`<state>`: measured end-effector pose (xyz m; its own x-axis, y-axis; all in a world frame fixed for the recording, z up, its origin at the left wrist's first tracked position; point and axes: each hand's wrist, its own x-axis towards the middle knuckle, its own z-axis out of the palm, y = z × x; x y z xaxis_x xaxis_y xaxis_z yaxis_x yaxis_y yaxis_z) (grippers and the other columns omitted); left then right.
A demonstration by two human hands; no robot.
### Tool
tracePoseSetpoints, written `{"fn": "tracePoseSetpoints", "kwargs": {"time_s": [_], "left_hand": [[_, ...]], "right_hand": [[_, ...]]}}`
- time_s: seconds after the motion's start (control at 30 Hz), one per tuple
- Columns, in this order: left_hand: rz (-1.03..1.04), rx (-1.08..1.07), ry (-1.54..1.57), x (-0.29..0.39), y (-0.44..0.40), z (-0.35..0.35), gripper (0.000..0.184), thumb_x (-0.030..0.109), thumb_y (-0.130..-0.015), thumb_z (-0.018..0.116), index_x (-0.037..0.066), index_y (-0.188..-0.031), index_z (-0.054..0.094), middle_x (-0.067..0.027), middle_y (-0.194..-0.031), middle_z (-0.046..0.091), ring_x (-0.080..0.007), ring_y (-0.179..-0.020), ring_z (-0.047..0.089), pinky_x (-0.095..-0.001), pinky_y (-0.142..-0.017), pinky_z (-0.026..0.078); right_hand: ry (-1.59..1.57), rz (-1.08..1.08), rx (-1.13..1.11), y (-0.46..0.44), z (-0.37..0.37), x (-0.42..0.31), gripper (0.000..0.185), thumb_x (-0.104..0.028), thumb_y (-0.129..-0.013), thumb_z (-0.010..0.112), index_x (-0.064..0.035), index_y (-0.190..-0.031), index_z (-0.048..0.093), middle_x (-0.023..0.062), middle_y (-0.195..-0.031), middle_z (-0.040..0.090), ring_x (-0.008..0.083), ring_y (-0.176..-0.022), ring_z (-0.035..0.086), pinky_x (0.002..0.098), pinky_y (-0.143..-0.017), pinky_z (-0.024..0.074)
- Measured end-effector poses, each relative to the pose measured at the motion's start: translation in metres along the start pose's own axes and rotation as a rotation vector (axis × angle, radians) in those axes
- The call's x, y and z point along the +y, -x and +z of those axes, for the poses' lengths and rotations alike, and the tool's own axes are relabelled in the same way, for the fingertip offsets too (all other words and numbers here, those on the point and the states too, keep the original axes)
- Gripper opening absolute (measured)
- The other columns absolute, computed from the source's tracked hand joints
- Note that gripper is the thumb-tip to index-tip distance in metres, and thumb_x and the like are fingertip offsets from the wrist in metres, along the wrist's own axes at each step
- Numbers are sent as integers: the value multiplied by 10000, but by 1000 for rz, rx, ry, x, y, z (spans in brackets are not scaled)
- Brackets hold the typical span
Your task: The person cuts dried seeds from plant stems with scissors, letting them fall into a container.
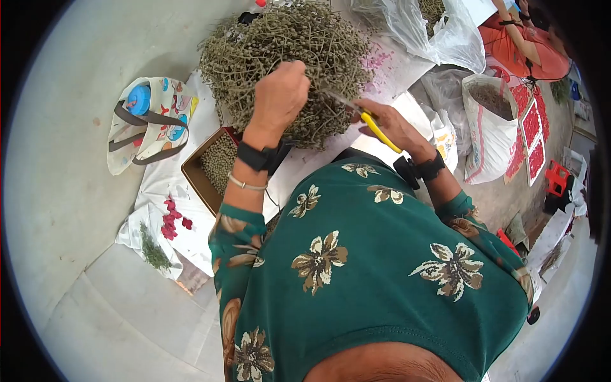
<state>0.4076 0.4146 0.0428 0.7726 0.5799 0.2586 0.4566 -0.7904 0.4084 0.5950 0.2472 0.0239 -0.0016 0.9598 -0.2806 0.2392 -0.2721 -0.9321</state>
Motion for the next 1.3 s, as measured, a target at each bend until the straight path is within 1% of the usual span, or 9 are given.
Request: {"fn": "tracePoseSetpoints", "kwargs": {"time_s": [0.1, 0.3, 0.53, 0.63, 0.77, 0.9, 1.07, 1.2, 1.3], "left_hand": [[-148, 263, 233, 14, 0, -29, 99, 87, -784, 631, 31, -706, 607, -96, -685, 587, -284, -618, 585, -343, -597, 482], [-245, 359, 372, 19, 16, -28, 60, 79, -772, 686, 35, -799, 654, -92, -719, 643, -255, -629, 605, -328, -587, 476], [-90, 607, 157, 26, 21, -58, 104, 49, -759, 709, 16, -852, 678, -80, -741, 663, -192, -634, 604, -266, -614, 479], [-214, 754, 393, 35, 21, -68, 130, 50, -765, 704, -10, -878, 680, -68, -745, 668, -139, -641, 586, -242, -630, 469], [-541, 492, 571, 8, 21, -64, 201, 56, -752, 708, -13, -938, 678, -57, -758, 672, -112, -646, 570, -252, -638, 470], [-582, 224, 425, -27, 46, -41, 246, 64, -736, 712, -1, -969, 669, -65, -743, 662, -113, -639, 561, -249, -641, 467], [-347, 262, 350, -36, 59, -28, 301, 77, -706, 727, 10, -991, 659, -70, -765, 652, -111, -647, 574, -254, -639, 474], [-112, 591, -121, -9, 53, -38, 275, 99, -726, 728, 17, -979, 658, -75, -803, 641, -125, -616, 588, -273, -596, 477], [-694, 84, 498, 10, 62, -40, 225, 149, -770, 715, 5, -937, 669, -63, -788, 641, -139, -570, 588, -281, -535, 458]], "right_hand": [[-110, 10, -148, 7, -5, -7, 408, -48, -850, 607, -32, -1250, 527, 30, -827, 648, 105, -777, 581, 250, -728, 475], [-477, 140, -346, 8, -8, -22, 421, -136, -832, 634, -13, -1222, 538, 52, -826, 660, 62, -696, 553, 203, -653, 451], [-401, 135, -396, 6, -12, -25, 430, -201, -825, 683, -13, -1189, 553, 14, -812, 637, 66, -773, 583, 205, -689, 467], [-350, 59, -404, 2, -8, -24, 414, -157, -829, 669, -7, -1196, 548, 23, -812, 643, 72, -773, 582, 209, -701, 467], [-345, -60, -348, 3, -4, -15, 403, -94, -830, 654, -13, -1209, 543, 36, -823, 644, 80, -775, 580, 221, -722, 470], [-278, -50, -155, -8, -1, -10, 415, -100, -832, 661, -36, -1223, 540, 37, -885, 629, 90, -819, 584, 247, -763, 481], [99, -194, 204, -35, 8, -1, 435, -97, -845, 653, -42, -1254, 515, 73, -1051, 640, 128, -914, 600, 283, -829, 487], [375, -350, 300, -63, 20, 1, 462, -78, -833, 660, -45, -1266, 501, 86, -1095, 638, 164, -963, 609, 307, -840, 496], [439, -370, 277, -71, 26, 6, 477, -60, -820, 669, -45, -1266, 499, 84, -1083, 638, 168, -966, 609, 306, -837, 496]]}}
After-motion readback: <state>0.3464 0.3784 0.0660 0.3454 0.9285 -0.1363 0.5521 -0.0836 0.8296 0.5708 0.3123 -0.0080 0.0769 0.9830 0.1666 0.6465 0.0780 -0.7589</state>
